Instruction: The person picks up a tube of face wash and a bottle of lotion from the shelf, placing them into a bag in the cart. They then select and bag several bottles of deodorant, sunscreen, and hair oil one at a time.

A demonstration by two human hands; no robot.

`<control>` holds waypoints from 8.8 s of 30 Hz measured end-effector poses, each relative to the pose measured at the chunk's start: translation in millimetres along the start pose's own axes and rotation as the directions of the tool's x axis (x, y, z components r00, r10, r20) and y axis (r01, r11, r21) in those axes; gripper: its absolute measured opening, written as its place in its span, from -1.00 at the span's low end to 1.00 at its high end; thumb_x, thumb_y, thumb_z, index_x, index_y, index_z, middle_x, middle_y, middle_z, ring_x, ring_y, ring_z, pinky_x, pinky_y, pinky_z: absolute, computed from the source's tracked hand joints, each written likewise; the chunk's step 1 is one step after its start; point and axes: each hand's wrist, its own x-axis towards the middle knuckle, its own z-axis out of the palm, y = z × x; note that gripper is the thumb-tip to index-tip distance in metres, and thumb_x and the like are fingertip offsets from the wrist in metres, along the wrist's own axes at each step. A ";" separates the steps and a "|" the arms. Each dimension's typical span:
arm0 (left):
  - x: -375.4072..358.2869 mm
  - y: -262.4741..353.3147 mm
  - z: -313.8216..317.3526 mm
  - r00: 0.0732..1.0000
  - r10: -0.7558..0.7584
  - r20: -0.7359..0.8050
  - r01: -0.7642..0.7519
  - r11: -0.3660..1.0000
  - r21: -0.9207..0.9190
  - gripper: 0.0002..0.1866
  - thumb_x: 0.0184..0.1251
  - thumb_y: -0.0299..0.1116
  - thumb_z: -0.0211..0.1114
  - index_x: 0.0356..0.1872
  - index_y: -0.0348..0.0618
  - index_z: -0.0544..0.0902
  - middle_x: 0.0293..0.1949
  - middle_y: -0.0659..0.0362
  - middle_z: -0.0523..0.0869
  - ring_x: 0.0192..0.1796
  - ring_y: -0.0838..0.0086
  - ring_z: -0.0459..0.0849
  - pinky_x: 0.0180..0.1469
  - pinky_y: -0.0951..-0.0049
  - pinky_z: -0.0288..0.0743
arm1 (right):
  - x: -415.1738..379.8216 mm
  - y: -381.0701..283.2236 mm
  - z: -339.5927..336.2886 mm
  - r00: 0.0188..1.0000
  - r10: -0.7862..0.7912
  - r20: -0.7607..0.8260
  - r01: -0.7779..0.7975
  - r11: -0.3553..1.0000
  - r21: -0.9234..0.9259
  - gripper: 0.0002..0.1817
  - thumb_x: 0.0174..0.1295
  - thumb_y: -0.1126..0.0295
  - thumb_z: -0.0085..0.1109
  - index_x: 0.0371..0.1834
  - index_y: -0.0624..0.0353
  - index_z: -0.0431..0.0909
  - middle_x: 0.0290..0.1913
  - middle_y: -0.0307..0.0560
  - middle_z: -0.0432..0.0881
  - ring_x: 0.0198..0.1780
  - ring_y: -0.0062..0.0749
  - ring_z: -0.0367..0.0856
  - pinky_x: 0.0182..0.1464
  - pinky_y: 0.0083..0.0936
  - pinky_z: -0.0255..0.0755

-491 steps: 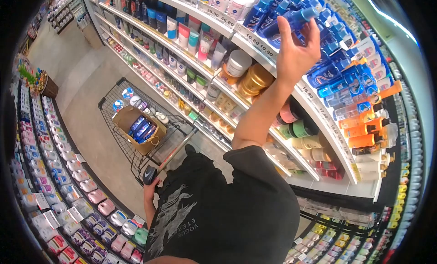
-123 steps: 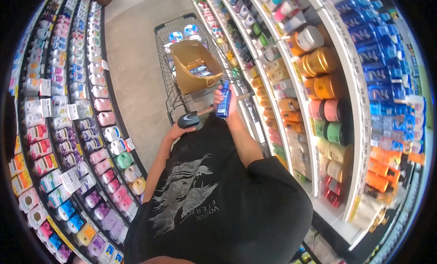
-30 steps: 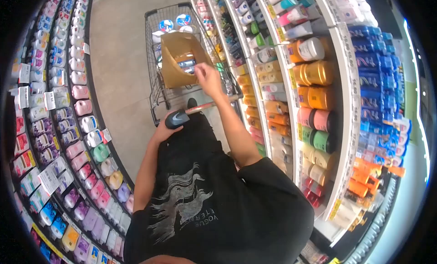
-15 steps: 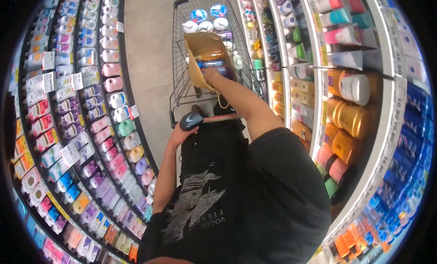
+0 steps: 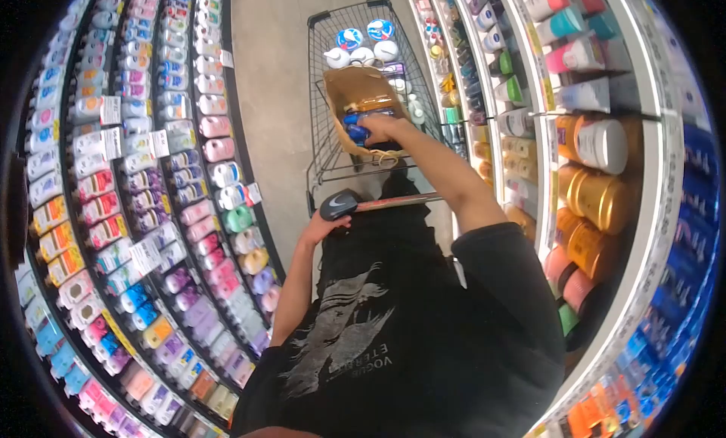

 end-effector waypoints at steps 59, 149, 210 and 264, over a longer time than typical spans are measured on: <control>-6.2 -93.0 -53.3 0.895 0.369 0.251 -0.430 0.864 0.262 -0.47 0.22 -0.53 0.66 0.24 -0.24 0.74 -0.03 0.21 0.86 -0.01 0.51 0.79 0.18 0.38 0.64 | -412.8 -269.9 67.0 0.024 0.661 -0.750 0.120 0.743 0.659 -0.23 -0.02 0.06 0.81 0.22 0.24 0.72 -0.14 -0.24 0.80 -0.14 -0.55 0.72 0.01 -0.53 0.61; -63.9 -95.3 25.5 0.963 0.256 0.089 -0.270 0.882 0.385 -0.14 0.19 -0.30 0.73 0.50 -0.12 0.47 0.33 -0.01 0.70 0.35 0.16 0.72 0.42 0.26 0.54 | 38.6 37.4 231.6 0.980 0.136 0.145 -0.115 0.982 -0.148 -0.62 0.36 0.31 0.30 0.19 0.20 0.66 0.10 0.23 0.79 0.16 0.13 0.78 0.16 -0.03 0.62; -66.2 -131.2 -13.1 0.937 0.091 0.336 -0.166 0.965 0.203 -0.49 0.22 -0.37 0.70 0.18 -0.25 0.77 0.00 0.23 0.83 0.03 0.47 0.75 0.15 0.40 0.59 | -305.2 -243.1 225.4 0.110 0.830 -0.546 0.643 0.360 0.676 -0.53 0.56 0.00 0.32 0.26 0.09 0.49 -0.29 -0.17 0.67 -0.48 -0.47 0.66 -0.49 -0.44 0.58; -60.6 -137.3 -16.0 0.926 0.141 0.349 -0.274 0.888 0.369 -0.41 0.25 -0.34 0.70 0.27 -0.28 0.69 0.07 0.18 0.83 0.05 0.46 0.76 0.20 0.39 0.60 | -675.2 -345.1 -40.4 -0.762 -0.159 -0.627 -0.572 0.620 0.537 -0.25 0.11 -0.16 0.66 0.21 0.08 0.60 -0.14 0.06 0.86 -0.12 0.05 0.85 0.03 -0.13 0.64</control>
